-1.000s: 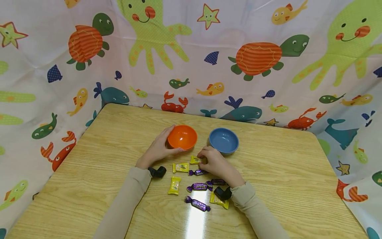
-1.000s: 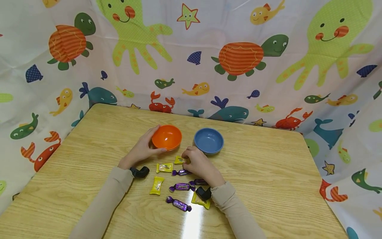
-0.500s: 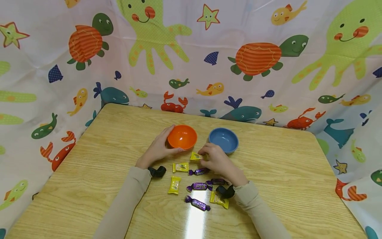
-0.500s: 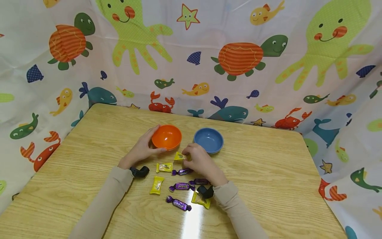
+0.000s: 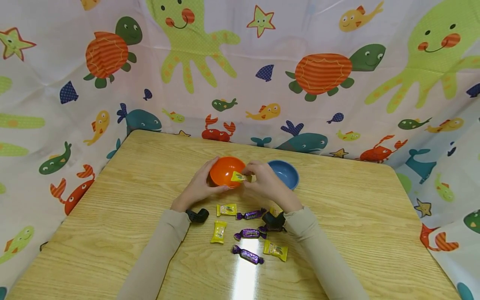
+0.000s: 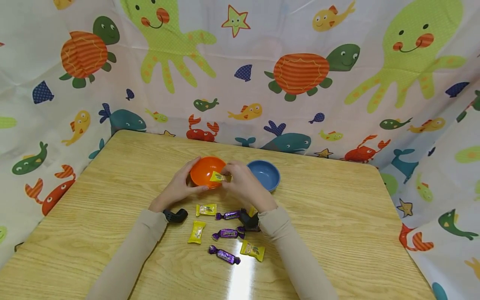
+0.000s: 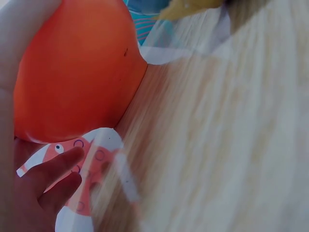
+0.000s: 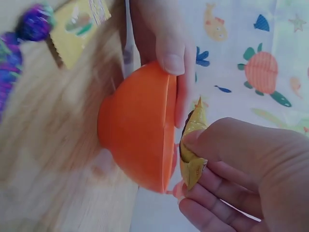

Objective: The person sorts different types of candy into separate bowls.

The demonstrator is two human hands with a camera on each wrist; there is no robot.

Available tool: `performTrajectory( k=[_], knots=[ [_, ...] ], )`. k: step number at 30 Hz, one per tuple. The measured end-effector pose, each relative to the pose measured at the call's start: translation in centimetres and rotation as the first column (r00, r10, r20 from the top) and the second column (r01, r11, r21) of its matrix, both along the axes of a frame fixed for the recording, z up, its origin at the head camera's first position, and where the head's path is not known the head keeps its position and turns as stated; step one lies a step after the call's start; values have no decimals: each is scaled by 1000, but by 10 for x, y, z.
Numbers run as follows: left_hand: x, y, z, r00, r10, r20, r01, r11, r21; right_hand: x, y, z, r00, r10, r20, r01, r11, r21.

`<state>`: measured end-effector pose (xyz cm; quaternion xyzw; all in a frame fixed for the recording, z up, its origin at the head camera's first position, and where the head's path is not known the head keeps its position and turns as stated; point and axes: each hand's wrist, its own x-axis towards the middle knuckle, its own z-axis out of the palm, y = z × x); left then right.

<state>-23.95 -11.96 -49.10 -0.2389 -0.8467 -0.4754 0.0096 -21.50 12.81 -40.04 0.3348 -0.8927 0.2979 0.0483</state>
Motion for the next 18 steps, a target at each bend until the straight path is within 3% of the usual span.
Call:
performTrajectory(
  k=[6, 10, 18],
  knots=[
    [0, -1, -1, 1000, -2, -4, 3, 1000, 14, -23, -23, 1, 999, -3, 53, -1, 997, 74],
    [-1, 0, 0, 1000, -12, -14, 12, 1000, 15, -36, -36, -5, 999, 3, 41, -9, 989, 148],
    [-1, 0, -1, 1000, -2, -11, 2, 1000, 7, -49, -55, -16, 999, 4, 33, -13, 958, 285]
  ],
)
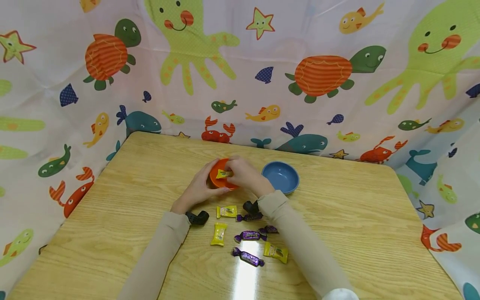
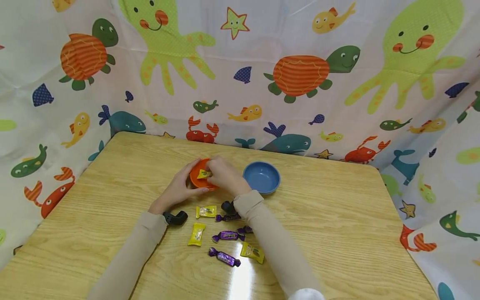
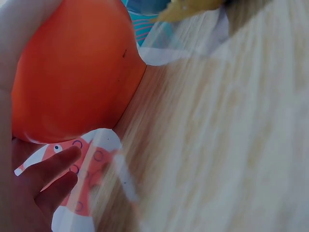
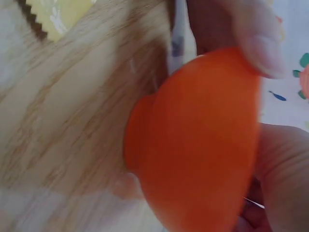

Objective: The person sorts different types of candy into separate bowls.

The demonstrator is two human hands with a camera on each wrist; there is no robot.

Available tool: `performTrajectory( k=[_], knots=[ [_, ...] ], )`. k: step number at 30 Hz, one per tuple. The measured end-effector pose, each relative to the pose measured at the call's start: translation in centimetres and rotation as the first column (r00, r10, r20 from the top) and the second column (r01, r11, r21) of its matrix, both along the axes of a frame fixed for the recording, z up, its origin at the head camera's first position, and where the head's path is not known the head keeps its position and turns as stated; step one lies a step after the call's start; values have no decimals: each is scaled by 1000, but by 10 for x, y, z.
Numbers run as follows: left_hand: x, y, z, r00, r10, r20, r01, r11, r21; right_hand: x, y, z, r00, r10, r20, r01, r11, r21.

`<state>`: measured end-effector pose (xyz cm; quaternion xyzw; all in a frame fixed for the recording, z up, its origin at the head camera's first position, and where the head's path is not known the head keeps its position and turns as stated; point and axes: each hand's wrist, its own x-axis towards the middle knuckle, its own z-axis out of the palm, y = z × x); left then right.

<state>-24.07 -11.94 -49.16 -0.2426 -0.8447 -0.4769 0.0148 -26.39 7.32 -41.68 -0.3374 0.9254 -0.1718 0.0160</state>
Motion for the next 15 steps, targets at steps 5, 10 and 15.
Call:
performTrajectory(
  k=[5, 10, 15],
  knots=[
    [2, 0, 1, 1000, 8, 8, -8, 1000, -1, -5, -5, -6, 1000, 26, -5, -26, 998, 62],
    [2, 0, 2, 1000, 16, 14, -16, 1000, -9, -6, -6, -8, 999, 36, 2, -36, 998, 54],
    [2, 0, 1, 1000, 16, 8, -16, 1000, -13, -7, -6, -11, 999, 34, -3, -34, 998, 58]
  ],
)
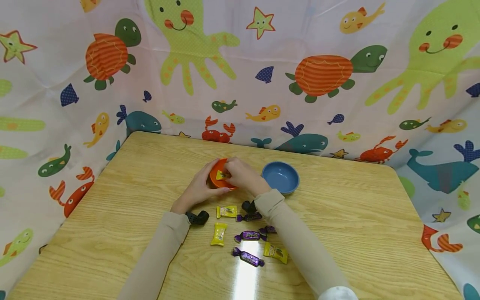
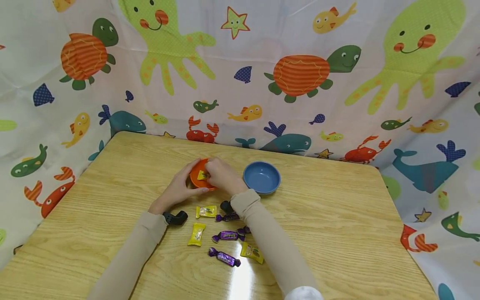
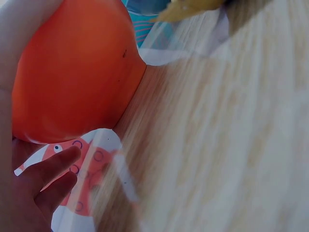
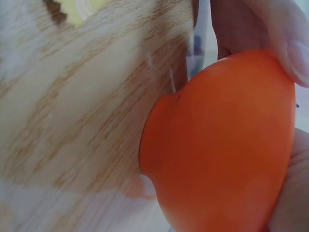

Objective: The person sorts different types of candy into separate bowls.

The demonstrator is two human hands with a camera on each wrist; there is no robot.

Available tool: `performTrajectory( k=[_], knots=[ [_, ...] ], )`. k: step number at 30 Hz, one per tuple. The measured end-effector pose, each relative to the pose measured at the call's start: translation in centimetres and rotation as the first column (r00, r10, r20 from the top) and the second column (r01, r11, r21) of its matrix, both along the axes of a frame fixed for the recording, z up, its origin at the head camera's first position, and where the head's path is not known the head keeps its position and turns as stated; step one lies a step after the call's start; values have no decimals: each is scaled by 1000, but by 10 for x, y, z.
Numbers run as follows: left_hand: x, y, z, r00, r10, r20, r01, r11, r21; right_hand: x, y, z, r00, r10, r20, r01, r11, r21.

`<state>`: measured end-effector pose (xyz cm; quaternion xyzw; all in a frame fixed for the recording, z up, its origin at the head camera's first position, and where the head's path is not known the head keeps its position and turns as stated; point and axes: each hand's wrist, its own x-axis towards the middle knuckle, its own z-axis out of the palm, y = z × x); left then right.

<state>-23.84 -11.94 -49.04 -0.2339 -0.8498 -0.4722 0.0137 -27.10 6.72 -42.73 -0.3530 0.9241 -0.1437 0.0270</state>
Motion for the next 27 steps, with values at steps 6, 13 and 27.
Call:
performTrajectory(
  k=[6, 13, 27],
  knots=[
    [1, 0, -1, 1000, -2, -2, 2, 1000, -4, 3, 2, 4, 999, -18, 41, 19, 1000, -11],
    [-1, -1, -3, 1000, -4, -4, 4, 1000, 0, 11, 11, 18, 997, -7, 77, 18, 991, -134],
    [-2, -1, -3, 999, -34, -19, 35, 999, 25, 63, 37, 17, 992, 122, -21, -122, 936, -329]
  ],
)
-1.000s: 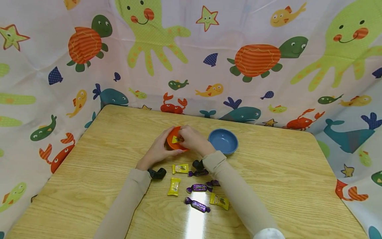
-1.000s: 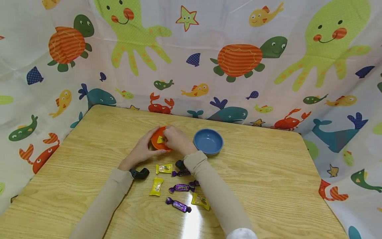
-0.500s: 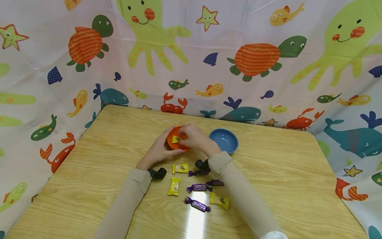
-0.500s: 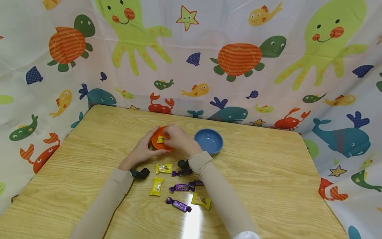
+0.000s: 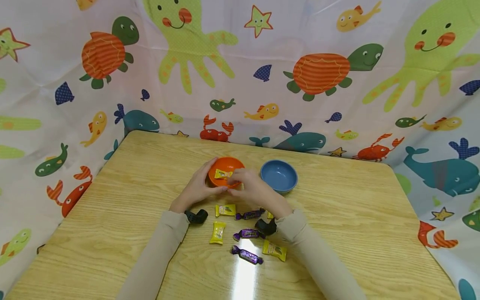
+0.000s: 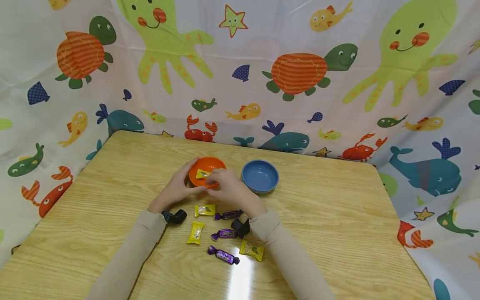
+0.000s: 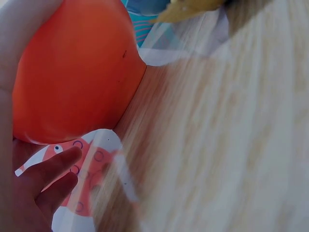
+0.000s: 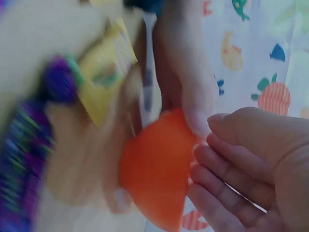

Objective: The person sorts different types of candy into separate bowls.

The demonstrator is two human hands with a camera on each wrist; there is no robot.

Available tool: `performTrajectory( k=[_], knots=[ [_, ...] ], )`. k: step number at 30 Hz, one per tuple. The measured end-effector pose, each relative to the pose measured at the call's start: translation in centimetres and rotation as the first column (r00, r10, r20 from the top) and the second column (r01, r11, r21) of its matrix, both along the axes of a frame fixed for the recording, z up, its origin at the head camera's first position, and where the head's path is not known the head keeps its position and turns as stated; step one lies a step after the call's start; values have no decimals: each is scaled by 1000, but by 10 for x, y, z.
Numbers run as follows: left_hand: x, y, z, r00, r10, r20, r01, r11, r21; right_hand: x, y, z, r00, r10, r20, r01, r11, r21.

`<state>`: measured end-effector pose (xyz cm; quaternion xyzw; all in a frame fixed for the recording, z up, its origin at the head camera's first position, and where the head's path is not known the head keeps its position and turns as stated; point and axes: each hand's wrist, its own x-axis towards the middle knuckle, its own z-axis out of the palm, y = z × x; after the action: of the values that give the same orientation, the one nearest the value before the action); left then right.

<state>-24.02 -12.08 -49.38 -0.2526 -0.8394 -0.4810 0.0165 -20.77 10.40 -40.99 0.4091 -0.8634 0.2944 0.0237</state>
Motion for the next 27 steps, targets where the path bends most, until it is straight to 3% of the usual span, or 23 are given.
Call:
performTrajectory(
  k=[7, 13, 18, 27],
  knots=[
    [0, 0, 1, 1000, -12, -10, 12, 1000, 6, 22, 2, -7, 998, -49, -44, 46, 997, -66],
    [1, 0, 1, 1000, -4, -4, 4, 1000, 12, 30, 4, -19, 999, 2, -41, -5, 997, -72],
    [2, 0, 1, 1000, 12, 2, -12, 1000, -3, 36, -2, -29, 998, 24, -55, -24, 1000, -8],
    [2, 1, 1, 1000, 19, 3, -19, 1000, -23, 43, -10, -38, 1000, -1, 7, 1, 995, 101]
  ],
)
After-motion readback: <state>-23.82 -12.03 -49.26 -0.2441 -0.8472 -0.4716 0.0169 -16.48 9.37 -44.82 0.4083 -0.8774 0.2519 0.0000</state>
